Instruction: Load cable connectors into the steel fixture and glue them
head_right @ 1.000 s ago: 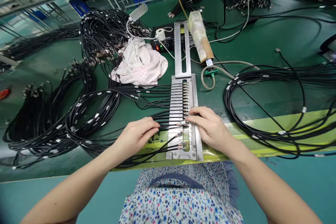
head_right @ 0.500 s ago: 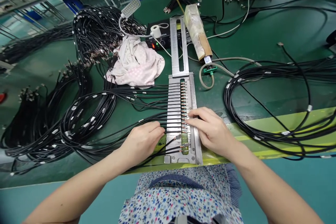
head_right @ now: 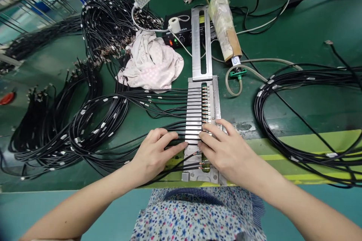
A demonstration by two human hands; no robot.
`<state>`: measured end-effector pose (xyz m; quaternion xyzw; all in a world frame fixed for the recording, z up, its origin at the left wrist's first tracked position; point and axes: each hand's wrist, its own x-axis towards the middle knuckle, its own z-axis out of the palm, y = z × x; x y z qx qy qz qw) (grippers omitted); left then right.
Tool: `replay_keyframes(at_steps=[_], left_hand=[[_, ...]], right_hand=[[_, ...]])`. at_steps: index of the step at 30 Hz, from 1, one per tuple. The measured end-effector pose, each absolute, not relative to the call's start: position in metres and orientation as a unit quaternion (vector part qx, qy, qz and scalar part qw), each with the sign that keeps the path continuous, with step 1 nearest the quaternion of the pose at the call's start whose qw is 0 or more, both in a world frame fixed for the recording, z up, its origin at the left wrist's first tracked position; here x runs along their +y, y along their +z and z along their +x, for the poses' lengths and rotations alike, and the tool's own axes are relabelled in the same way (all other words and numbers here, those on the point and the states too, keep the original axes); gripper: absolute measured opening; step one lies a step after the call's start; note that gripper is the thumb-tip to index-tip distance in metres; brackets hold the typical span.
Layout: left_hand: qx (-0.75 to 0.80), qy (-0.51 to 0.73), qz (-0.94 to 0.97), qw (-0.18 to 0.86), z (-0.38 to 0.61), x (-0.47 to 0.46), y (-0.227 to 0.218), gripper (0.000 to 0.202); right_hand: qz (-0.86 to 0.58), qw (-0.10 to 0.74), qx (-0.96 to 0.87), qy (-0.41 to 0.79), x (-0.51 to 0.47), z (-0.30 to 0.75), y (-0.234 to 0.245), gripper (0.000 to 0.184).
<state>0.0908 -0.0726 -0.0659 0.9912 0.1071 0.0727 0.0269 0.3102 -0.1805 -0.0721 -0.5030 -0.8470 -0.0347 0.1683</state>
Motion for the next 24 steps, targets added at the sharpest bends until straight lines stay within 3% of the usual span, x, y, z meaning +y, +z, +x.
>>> replay_keyframes(at_steps=[7,14,24], left_hand=[[0.091,0.048,0.994,0.027,0.092,-0.074,-0.067,0.032],[0.129,0.064,0.985,0.100,0.088,-0.085,-0.062,0.019],[0.169,-0.045,0.963,0.205,0.088,-0.094,-0.054,0.014]], right_hand=[[-0.490,0.138,-0.860,-0.032,-0.174,0.307,-0.068,0.022],[-0.499,0.263,-0.824,0.039,-0.178,0.323,-0.088,0.034],[-0.525,0.341,-0.779,0.043,-0.187,0.323,-0.080,0.036]])
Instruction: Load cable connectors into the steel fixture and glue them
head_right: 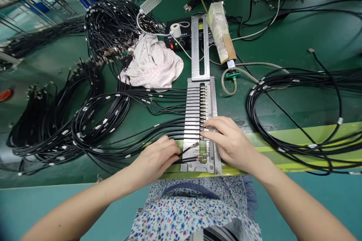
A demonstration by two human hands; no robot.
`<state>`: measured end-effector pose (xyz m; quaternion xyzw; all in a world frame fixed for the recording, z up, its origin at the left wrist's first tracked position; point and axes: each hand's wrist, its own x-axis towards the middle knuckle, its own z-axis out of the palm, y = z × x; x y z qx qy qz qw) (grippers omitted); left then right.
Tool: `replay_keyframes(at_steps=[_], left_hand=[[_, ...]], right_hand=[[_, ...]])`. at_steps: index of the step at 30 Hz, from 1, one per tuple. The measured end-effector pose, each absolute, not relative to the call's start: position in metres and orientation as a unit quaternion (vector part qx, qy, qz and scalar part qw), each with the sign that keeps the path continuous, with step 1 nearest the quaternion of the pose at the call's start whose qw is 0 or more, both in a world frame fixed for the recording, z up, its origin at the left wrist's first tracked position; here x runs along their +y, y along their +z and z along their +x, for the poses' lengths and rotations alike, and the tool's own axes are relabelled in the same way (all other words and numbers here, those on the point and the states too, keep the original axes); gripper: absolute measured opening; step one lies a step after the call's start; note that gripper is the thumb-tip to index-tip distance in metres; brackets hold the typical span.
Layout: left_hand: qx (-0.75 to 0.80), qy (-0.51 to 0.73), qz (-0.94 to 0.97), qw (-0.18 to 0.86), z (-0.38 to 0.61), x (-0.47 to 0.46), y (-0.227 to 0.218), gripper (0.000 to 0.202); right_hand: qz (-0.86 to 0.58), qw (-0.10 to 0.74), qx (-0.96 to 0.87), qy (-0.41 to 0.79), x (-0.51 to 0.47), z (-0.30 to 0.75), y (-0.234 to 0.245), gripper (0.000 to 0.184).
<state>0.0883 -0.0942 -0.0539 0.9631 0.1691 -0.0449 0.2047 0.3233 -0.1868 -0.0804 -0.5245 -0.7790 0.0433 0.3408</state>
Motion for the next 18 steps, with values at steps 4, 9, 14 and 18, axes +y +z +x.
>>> replay_keyframes(at_steps=[4,9,14,18], left_hand=[[0.223,0.005,0.940,0.256,0.096,-0.091,-0.051,0.009],[0.201,0.038,0.949,0.241,0.106,-0.086,-0.048,0.012],[0.178,0.010,0.937,0.300,0.106,-0.086,-0.046,0.014],[0.175,0.028,0.932,0.315,0.102,-0.085,-0.045,0.018]], right_hand=[[-0.530,0.353,-0.769,0.055,-0.202,0.321,-0.085,0.032],[-0.540,0.363,-0.756,0.072,-0.221,0.311,-0.093,0.039],[-0.576,0.378,-0.719,0.096,-0.226,0.303,-0.090,0.051],[-0.567,0.360,-0.732,0.116,-0.225,0.296,-0.088,0.057]])
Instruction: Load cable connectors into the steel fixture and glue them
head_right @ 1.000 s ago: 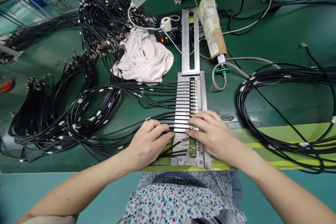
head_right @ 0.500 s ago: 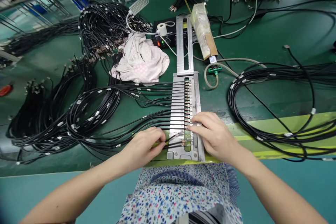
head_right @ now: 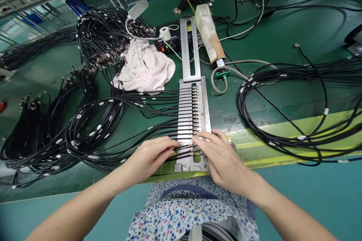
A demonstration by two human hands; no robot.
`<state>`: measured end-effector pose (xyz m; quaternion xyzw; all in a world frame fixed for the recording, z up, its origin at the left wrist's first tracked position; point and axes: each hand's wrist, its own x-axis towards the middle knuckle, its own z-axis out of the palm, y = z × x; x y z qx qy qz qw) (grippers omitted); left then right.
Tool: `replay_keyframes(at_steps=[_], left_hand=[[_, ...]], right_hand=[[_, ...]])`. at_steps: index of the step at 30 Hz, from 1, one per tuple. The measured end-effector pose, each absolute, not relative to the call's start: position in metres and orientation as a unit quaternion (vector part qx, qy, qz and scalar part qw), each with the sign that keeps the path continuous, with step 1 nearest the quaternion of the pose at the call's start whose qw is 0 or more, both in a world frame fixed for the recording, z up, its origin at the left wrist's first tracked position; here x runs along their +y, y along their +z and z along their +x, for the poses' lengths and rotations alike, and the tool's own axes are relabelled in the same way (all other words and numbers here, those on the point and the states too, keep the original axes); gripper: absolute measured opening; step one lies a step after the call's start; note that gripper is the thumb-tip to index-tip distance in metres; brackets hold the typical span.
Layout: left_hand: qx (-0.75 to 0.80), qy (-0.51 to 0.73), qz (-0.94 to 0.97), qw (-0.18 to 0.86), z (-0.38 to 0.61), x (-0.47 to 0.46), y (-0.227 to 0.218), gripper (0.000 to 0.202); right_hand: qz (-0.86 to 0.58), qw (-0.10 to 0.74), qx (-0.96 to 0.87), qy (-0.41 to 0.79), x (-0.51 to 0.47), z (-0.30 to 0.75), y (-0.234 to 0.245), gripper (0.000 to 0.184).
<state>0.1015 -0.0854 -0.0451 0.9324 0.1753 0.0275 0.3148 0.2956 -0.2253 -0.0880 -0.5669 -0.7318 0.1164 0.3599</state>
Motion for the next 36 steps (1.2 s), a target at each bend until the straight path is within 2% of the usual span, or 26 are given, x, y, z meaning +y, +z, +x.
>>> replay_keyframes(at_steps=[5,10,17,22,24,30,36], left_hand=[[0.162,0.095,0.969,0.162,0.106,-0.086,-0.056,0.023],[0.115,0.066,0.990,0.046,0.113,-0.091,-0.065,0.029],[0.064,0.040,0.996,0.039,0.114,-0.090,-0.056,0.024],[0.070,0.040,0.996,0.042,0.117,-0.090,-0.057,0.023],[0.075,0.041,0.995,0.044,0.117,-0.091,-0.060,0.023],[0.075,0.045,0.995,0.056,0.116,-0.090,-0.063,0.024],[0.041,0.052,0.996,0.060,0.093,-0.084,-0.061,0.028]], right_hand=[[-0.576,0.408,-0.691,0.155,-0.239,0.288,-0.088,0.059],[-0.549,0.392,-0.727,0.126,-0.252,0.289,-0.086,0.050],[-0.551,0.398,-0.726,0.108,-0.249,0.296,-0.080,0.042],[-0.559,0.392,-0.725,0.092,-0.241,0.305,-0.078,0.043],[-0.569,0.364,-0.734,0.074,-0.235,0.309,-0.077,0.045],[-0.559,0.190,-0.807,0.001,-0.207,0.307,-0.073,0.040],[-0.548,0.161,-0.821,-0.018,-0.197,0.300,-0.064,0.031]])
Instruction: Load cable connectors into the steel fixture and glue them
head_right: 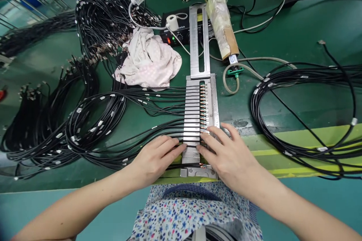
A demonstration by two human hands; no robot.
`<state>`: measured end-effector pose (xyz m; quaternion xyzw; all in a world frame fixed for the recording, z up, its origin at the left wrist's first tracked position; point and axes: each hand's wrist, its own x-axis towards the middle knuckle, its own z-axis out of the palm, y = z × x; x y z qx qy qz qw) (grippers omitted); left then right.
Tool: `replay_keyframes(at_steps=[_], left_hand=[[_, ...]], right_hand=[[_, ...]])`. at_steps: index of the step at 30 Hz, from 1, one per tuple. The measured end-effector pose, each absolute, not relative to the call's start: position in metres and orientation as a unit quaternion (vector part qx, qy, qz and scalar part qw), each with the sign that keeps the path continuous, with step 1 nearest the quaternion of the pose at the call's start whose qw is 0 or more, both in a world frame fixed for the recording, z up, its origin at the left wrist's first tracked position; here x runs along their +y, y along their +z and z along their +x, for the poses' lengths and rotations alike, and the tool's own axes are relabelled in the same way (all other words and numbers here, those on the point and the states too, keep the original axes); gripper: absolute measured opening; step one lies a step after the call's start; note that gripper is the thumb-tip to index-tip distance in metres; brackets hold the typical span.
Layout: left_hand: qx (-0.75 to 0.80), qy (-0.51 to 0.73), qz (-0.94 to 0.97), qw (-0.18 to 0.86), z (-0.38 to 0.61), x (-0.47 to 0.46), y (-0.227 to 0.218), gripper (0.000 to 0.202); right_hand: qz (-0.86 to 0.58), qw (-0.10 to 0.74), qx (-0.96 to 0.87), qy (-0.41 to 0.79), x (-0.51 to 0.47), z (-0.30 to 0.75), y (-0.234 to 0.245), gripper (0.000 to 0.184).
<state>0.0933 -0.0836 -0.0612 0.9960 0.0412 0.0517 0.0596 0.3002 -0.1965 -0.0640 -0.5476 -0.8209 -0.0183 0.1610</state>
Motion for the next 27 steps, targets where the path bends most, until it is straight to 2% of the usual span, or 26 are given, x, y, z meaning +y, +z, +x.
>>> replay_keyframes(at_steps=[7,11,14,17,21,27], left_hand=[[0.014,0.018,1.000,0.016,0.091,-0.085,-0.060,0.028],[0.036,-0.014,0.999,0.011,0.096,-0.086,-0.053,0.022],[0.070,0.000,0.996,0.046,0.092,-0.088,-0.052,0.020],[0.102,0.024,0.990,0.090,0.083,-0.095,-0.058,0.021],[0.116,0.021,0.987,0.111,0.077,-0.104,-0.062,0.024],[0.180,-0.003,0.953,0.242,0.084,-0.093,-0.049,0.021]], right_hand=[[-0.548,0.105,-0.829,-0.021,-0.198,0.281,-0.062,0.026],[-0.548,0.116,-0.828,-0.024,-0.196,0.282,-0.062,0.025],[-0.552,0.159,-0.819,0.011,-0.194,0.295,-0.067,0.029],[-0.551,0.232,-0.800,0.050,-0.197,0.307,-0.077,0.038],[-0.565,0.331,-0.753,0.066,-0.207,0.312,-0.091,0.039],[-0.566,0.384,-0.726,0.073,-0.214,0.311,-0.094,0.039]])
